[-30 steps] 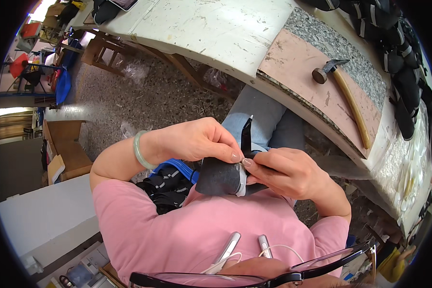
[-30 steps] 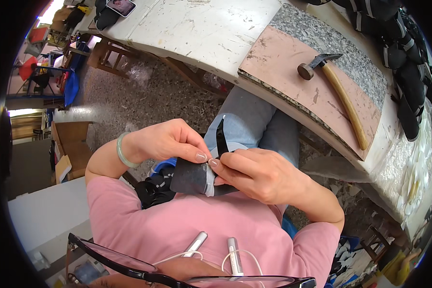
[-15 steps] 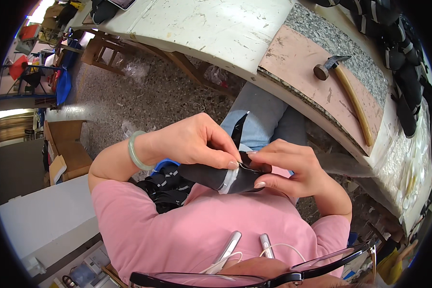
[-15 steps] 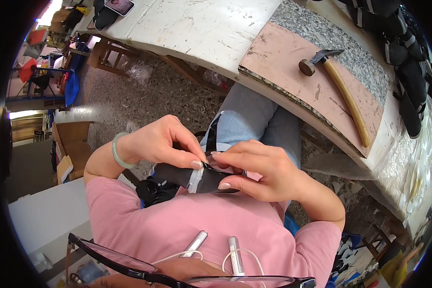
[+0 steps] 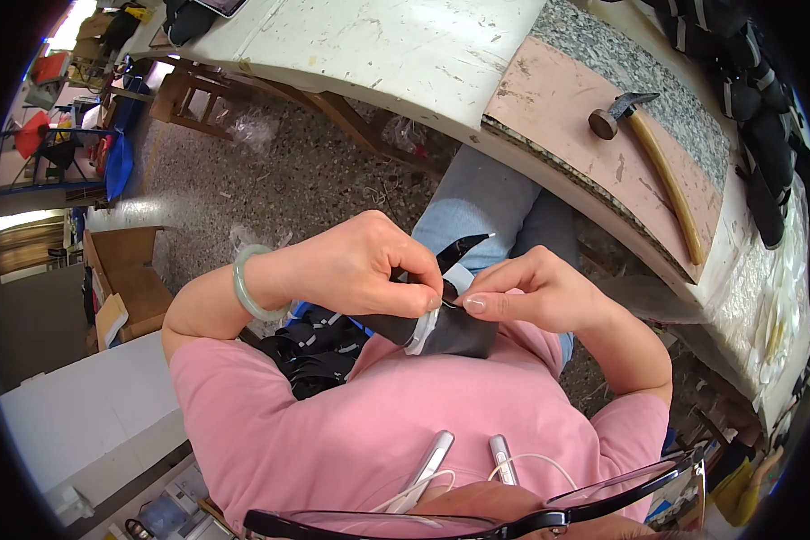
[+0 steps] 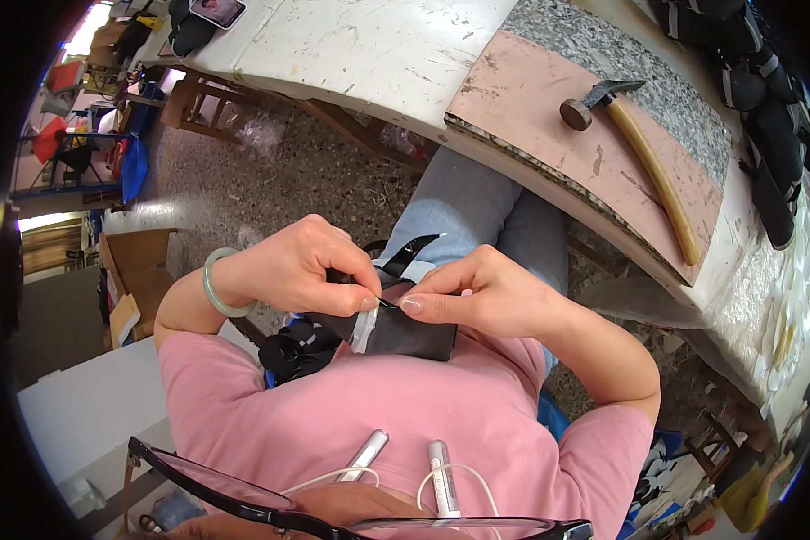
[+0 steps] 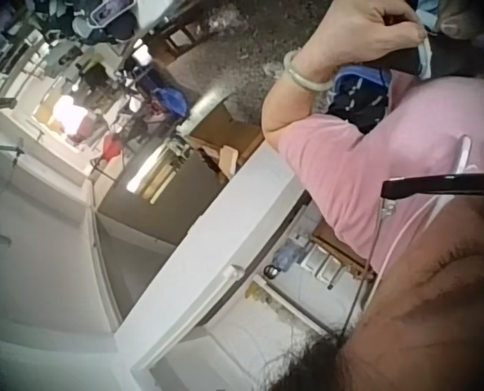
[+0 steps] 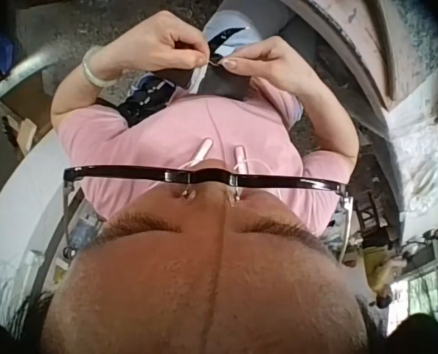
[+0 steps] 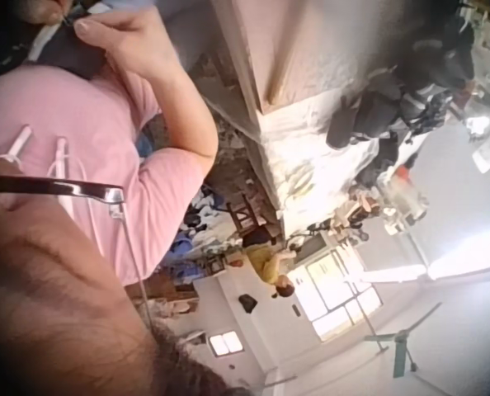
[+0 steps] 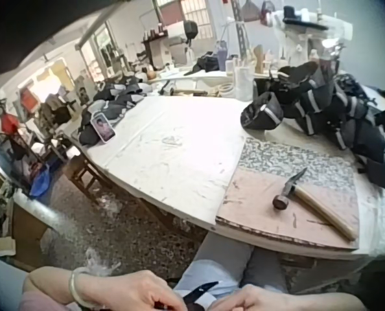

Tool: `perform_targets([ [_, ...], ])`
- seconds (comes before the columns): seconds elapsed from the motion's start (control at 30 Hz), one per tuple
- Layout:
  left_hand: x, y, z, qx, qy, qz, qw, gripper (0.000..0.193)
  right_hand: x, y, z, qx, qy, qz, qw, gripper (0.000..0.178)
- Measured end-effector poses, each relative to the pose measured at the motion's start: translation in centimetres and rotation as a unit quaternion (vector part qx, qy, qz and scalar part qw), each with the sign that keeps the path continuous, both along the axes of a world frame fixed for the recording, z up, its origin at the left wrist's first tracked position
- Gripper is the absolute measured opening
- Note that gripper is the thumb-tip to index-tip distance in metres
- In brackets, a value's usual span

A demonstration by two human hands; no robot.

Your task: The person attaches tape along the edges of shoe components by hand and pounds the seams flat with a hammer.

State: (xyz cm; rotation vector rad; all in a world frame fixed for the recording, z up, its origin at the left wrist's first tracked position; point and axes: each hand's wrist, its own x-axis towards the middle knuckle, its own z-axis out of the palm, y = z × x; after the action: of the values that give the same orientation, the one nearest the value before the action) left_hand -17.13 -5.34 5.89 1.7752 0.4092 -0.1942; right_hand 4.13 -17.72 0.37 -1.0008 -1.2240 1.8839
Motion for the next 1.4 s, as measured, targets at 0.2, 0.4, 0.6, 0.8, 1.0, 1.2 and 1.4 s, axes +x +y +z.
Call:
perform_targets([
  [0.2,-0.2,0.1,-0.7,0.046,-0.033,-0.028,0.998,0.009,-0.5,0.6,0.1,-0.162,0.053,-0.001,0.985,0.024],
  [0.4,0.0,0.1,-0.5,-0.002,0.013,-0.027,1.0,0.01,-0.8,0.7,0.2,-0.168,0.047,-0.004,0.985,0.021],
  [0.6,0.3,-0.1,-0.7,-0.013,-0.002,-0.019,1.0,0.013,-0.9,0.3,0.1,-0.156,0.038,-0.014,0.987,0.017],
  [0.8,0.3,-0.2,-1.2,-0.066,0.026,-0.018,0.997,0.014,-1.4,-0.4,0.2,-0.134,0.017,-0.035,0.99,0.013],
  [1.0,0.7,0.0,-1.2,-0.149,0.074,-0.038,0.985,0.014,-1.7,-1.2,-0.2,-0.056,0.029,-0.05,0.997,0.012],
  [1.2,0.2,0.0,-1.6,-0.262,0.05,-0.022,0.964,0.01,0.0,-0.3,-0.9,-0.116,0.125,0.018,0.985,0.022],
  [1.4,0.1,0.5,-1.9,-0.236,0.049,-0.043,0.97,0.011,0.4,0.0,-0.6,-0.176,0.121,0.012,0.977,0.022],
])
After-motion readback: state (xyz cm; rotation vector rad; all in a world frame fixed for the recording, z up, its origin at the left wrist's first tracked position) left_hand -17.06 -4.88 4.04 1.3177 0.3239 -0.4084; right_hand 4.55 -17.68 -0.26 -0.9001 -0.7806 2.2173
